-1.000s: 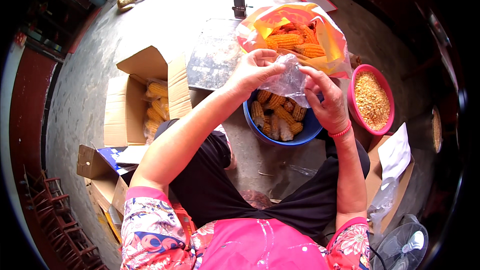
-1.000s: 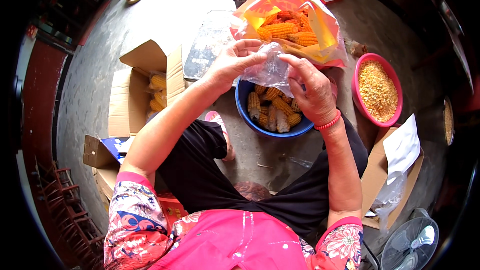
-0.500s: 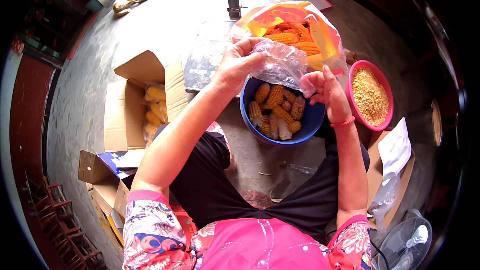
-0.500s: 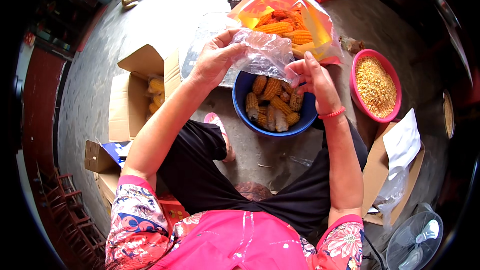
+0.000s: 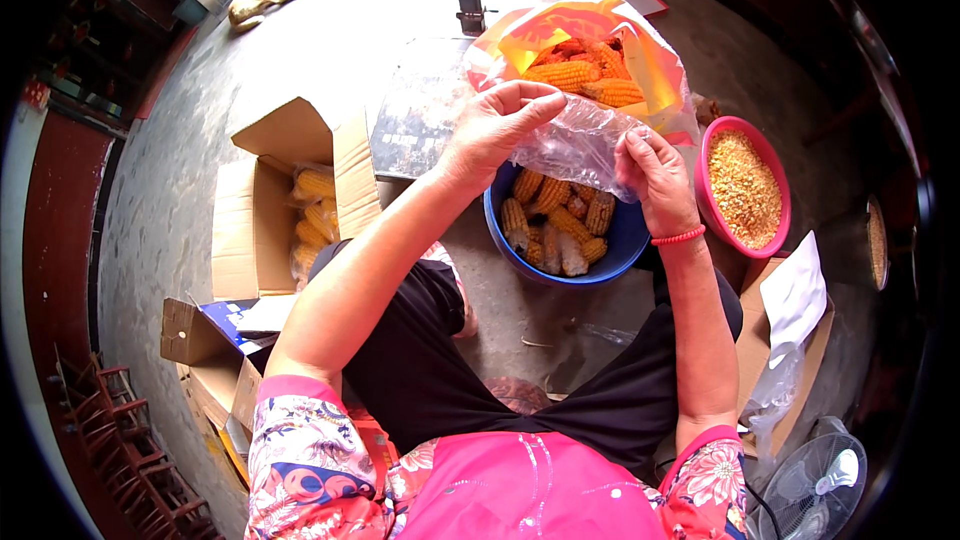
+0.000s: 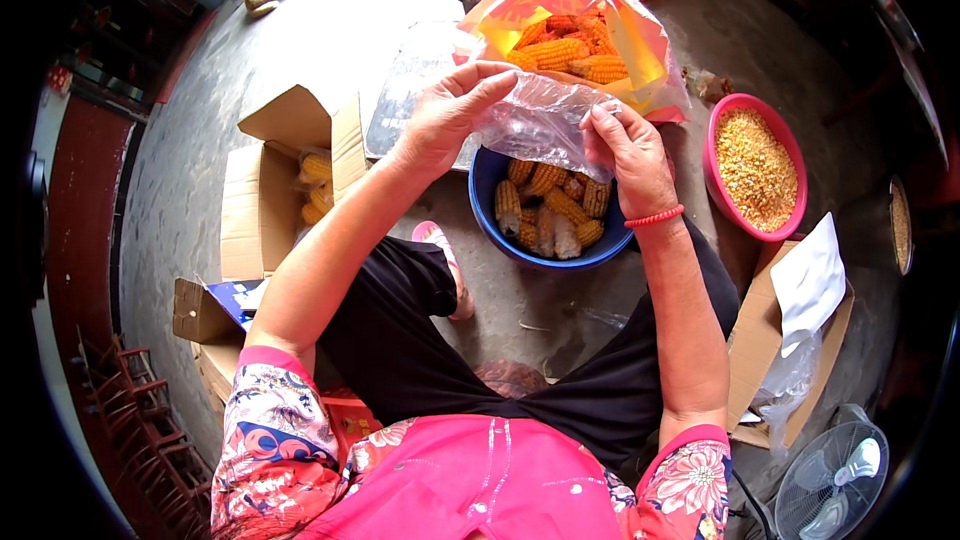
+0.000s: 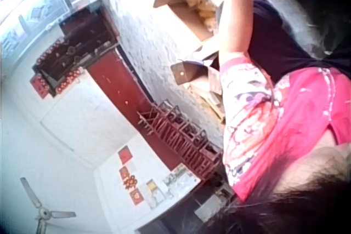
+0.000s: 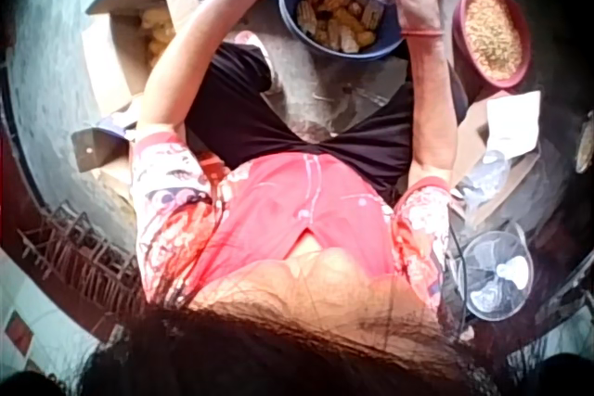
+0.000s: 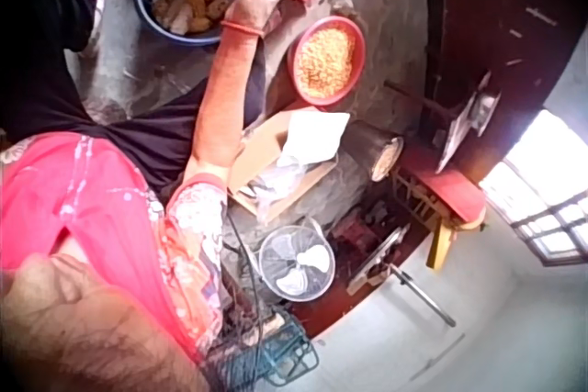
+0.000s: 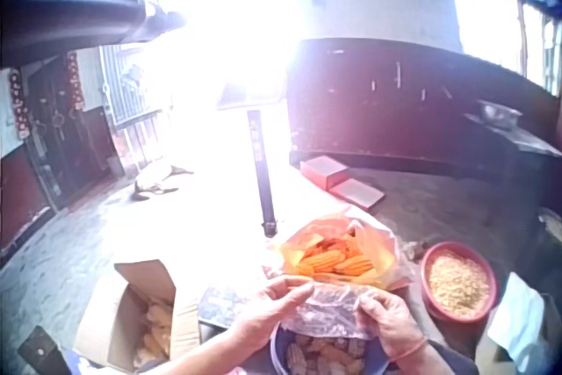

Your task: The person picks up corn cobs from a blue bucket and places them into individual clear plastic bags by hand.

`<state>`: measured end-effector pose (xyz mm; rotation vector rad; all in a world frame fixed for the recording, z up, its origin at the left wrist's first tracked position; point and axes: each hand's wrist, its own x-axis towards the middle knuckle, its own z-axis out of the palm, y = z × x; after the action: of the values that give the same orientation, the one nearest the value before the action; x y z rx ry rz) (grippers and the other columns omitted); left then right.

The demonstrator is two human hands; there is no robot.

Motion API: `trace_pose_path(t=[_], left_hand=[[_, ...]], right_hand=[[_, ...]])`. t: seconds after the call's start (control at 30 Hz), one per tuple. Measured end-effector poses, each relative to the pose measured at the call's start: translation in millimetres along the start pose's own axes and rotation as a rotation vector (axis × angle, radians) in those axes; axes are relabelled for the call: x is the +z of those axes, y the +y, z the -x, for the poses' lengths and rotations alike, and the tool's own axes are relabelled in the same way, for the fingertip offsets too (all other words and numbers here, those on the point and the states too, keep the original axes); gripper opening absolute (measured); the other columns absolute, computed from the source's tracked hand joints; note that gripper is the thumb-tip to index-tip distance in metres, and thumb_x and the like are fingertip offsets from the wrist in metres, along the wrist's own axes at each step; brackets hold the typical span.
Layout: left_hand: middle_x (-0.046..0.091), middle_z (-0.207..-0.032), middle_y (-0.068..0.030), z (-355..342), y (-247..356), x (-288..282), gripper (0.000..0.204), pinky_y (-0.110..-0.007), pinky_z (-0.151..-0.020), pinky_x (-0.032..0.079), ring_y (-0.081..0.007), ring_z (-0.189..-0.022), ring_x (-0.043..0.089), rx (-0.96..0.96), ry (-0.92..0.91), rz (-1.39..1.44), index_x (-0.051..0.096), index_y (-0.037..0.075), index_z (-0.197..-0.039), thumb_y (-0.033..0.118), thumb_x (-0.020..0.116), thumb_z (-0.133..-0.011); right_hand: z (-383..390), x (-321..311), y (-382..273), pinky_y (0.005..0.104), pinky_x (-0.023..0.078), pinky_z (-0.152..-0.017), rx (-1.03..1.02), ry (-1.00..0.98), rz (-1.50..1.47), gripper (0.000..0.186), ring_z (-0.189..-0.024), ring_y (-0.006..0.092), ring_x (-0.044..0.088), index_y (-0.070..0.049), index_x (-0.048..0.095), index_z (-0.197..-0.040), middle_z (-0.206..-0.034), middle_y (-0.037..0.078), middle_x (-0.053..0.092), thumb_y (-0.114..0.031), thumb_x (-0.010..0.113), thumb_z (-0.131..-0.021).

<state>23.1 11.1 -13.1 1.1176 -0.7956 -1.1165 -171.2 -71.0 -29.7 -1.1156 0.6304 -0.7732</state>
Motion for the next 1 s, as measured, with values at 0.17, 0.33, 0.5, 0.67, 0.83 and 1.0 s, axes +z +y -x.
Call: trace_pose_path(t=[0.17, 0.33, 0.5, 0.67, 0.83, 1.0], left_hand=[[0.054, -0.061, 0.0032, -5, -8, -5, 0.023, -0.019, -0.053, 0.04, -0.0035, -0.054, 0.047, 0.163, 0.171, -0.191, 0.065, 0.004, -0.086, 0.027, 0.061, -0.088], [0.051, -0.057, 0.0043, 2, 7, -1, 0.027, -0.018, -0.041, 0.033, -0.0021, -0.044, 0.042, 0.139, 0.341, -0.21, 0.062, 0.004, -0.082, 0.029, 0.057, -0.09], [0.051, -0.056, 0.0036, -2, 6, 6, 0.025, -0.018, -0.041, 0.034, -0.0023, -0.045, 0.044, 0.148, 0.28, -0.159, 0.061, 0.003, -0.082, 0.026, 0.057, -0.09], [0.047, -0.053, 0.0053, -2, -1, -3, 0.027, -0.018, -0.04, 0.029, -0.0011, -0.044, 0.038, 0.139, 0.173, -0.235, 0.06, 0.004, -0.078, 0.027, 0.056, -0.091], [0.047, -0.054, 0.0047, -8, -6, -7, 0.026, -0.017, -0.037, 0.028, -0.0009, -0.041, 0.036, 0.16, 0.258, -0.199, 0.062, 0.003, -0.091, 0.027, 0.054, -0.092], [0.059, -0.067, -0.0004, -2, 0, -4, 0.028, -0.018, -0.035, 0.037, -0.0027, -0.046, 0.051, 0.085, 0.329, -0.271, 0.061, 0.0, -0.098, 0.027, 0.055, -0.091]], right_hand=[[0, -11, -3, 0.0174, 0.033, -0.043, -0.011, -0.052, -0.034, 0.018, -0.045, 0.0027, 0.039, -0.007, 0.055, -0.083, -0.059, -0.004, 0.048, -0.019, 0.048, -0.094], [4, -5, -8, 0.0171, 0.024, -0.036, -0.012, 0.01, -0.082, 0.017, -0.037, 0.0009, 0.028, -0.007, 0.053, -0.084, -0.051, -0.007, 0.036, -0.016, 0.044, -0.096], [0, -23, -7, 0.0179, 0.029, -0.039, -0.002, -0.012, -0.087, 0.019, -0.041, 0.0019, 0.033, -0.006, 0.054, -0.087, -0.056, -0.006, 0.042, -0.02, 0.045, -0.096], [8, -4, -17, 0.023, 0.045, -0.072, -0.042, -0.122, -0.147, 0.034, -0.084, 0.0076, 0.052, -0.003, 0.058, -0.109, -0.106, 0.004, 0.059, -0.031, 0.054, -0.09], [7, -2, -2, 0.0207, 0.045, -0.069, -0.111, -0.175, 0.255, 0.018, -0.075, 0.008, 0.057, -0.005, 0.058, -0.104, -0.083, 0.001, 0.063, -0.015, 0.056, -0.09], [9, -1, -9, 0.0164, 0.035, -0.043, -0.147, -0.047, 0.073, 0.014, -0.046, 0.0031, 0.042, -0.006, 0.056, -0.089, -0.059, -0.003, 0.051, -0.018, 0.052, -0.093]])
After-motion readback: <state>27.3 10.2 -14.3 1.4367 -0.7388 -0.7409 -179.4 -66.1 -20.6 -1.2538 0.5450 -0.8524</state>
